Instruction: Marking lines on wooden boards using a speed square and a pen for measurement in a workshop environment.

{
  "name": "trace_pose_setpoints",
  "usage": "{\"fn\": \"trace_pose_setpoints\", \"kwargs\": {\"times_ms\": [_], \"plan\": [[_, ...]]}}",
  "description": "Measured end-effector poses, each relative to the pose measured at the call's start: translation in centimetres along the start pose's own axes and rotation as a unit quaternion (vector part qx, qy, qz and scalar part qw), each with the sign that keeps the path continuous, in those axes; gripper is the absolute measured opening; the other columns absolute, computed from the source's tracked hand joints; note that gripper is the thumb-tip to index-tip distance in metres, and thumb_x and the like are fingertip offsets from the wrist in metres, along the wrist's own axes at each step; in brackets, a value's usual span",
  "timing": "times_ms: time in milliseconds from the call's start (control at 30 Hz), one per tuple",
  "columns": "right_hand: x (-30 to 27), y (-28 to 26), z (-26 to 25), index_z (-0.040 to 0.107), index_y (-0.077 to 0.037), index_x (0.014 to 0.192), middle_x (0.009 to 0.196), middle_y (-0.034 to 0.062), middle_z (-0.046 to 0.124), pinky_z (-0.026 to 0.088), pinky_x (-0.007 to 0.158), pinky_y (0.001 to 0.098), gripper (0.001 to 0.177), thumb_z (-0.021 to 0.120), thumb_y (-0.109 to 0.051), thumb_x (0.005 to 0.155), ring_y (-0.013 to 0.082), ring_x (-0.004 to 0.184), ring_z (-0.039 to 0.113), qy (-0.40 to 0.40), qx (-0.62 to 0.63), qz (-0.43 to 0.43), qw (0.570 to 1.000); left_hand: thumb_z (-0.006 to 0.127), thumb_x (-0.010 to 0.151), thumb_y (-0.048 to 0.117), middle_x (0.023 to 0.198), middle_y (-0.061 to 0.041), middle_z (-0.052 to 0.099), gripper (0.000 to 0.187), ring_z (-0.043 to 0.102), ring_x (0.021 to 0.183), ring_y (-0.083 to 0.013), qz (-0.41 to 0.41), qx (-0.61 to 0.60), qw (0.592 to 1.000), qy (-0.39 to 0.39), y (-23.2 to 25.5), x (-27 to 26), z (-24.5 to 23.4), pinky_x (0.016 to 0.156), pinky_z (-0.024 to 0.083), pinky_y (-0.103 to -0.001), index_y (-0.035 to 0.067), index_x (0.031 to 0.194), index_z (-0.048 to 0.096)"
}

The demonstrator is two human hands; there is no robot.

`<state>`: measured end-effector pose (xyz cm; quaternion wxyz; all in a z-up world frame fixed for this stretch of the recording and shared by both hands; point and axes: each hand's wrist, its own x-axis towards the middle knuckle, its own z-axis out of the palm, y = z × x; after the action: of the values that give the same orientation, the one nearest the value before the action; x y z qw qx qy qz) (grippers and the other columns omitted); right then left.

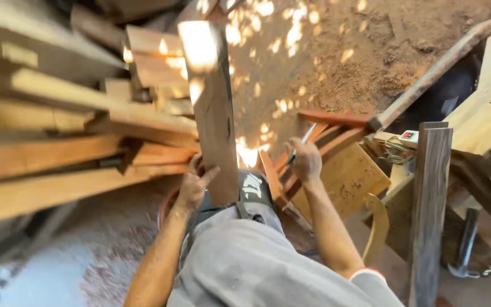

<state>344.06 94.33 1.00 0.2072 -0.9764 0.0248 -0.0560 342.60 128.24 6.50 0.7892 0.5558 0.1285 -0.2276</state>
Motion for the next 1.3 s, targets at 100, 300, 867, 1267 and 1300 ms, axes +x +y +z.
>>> {"fn": "trace_pose_setpoints", "kwargs": {"times_ms": [100, 300, 867, 1267, 1300], "plan": [[-0.5, -0.4, -0.6, 0.074, -0.008, 0.106, 0.09, 0.0161, 0.073, 0.056, 0.073, 0.0432, 0.019, 0.075, -0.024, 0.095, 0.0342, 0.085, 0.069, 0.006, 0.112, 0.091, 0.989, 0.064, 0.102, 0.006, 0.141, -0.009, 0.062, 0.048, 0.061, 0.128, -0.0215, -0.122, -0.114, 0.981, -0.1, 3.8, 6.2, 1.2, 0.11, 0.049, -0.04, 0.006, 0.147, 0.05], [1.0, -1.1, -2.3, 0.074, -0.008, 0.101, 0.087, 0.0122, 0.074, 0.057, 0.07, 0.0417, 0.013, 0.073, -0.019, 0.096, 0.0321, 0.08, 0.072, 0.073, 0.165, 0.136, 0.974, 0.065, 0.101, 0.022, 0.134, -0.009, 0.063, 0.054, 0.063, 0.124, -0.0305, -0.238, -0.181, 0.916, -0.267, 8.5, 18.5, 7.6, 0.108, 0.053, -0.05, 0.013, 0.15, 0.043], [26.0, 3.8, -9.1, 0.058, 0.006, 0.138, 0.114, 0.0188, 0.074, 0.056, 0.086, 0.0323, 0.057, 0.066, -0.039, 0.105, 0.0258, 0.105, 0.071, 0.259, 0.327, 0.354, 0.837, 0.07, 0.099, 0.01, 0.138, -0.017, 0.061, 0.066, 0.063, 0.124, -0.0294, -0.221, 0.057, 0.889, -0.396, 10.8, 46.0, 30.5, 0.104, 0.056, -0.044, 0.01, 0.156, 0.039], [31.1, 19.9, -9.6, 0.069, -0.003, 0.119, 0.084, 0.0128, 0.068, 0.051, 0.044, 0.0267, 0.061, 0.048, -0.059, 0.107, 0.0204, 0.061, 0.063, 0.282, 0.655, 0.492, 0.499, 0.089, 0.078, 0.017, 0.137, -0.017, 0.055, 0.118, 0.069, 0.114, -0.0295, -0.028, 0.329, 0.743, -0.583, 16.2, 51.3, 49.7, 0.093, 0.061, -0.042, 0.01, 0.162, 0.006], [31.4, 21.7, -9.6, 0.07, -0.002, 0.12, 0.082, 0.0136, 0.067, 0.048, 0.042, 0.0259, 0.063, 0.048, -0.059, 0.11, 0.0206, 0.057, 0.06, 0.28, 0.67, 0.484, 0.488, 0.087, 0.08, 0.018, 0.133, -0.016, 0.055, 0.117, 0.071, 0.112, -0.0284, -0.057, 0.327, 0.746, -0.578, 15.3, 52.6, 51.3, 0.092, 0.064, -0.04, 0.011, 0.162, 0.003]]}}
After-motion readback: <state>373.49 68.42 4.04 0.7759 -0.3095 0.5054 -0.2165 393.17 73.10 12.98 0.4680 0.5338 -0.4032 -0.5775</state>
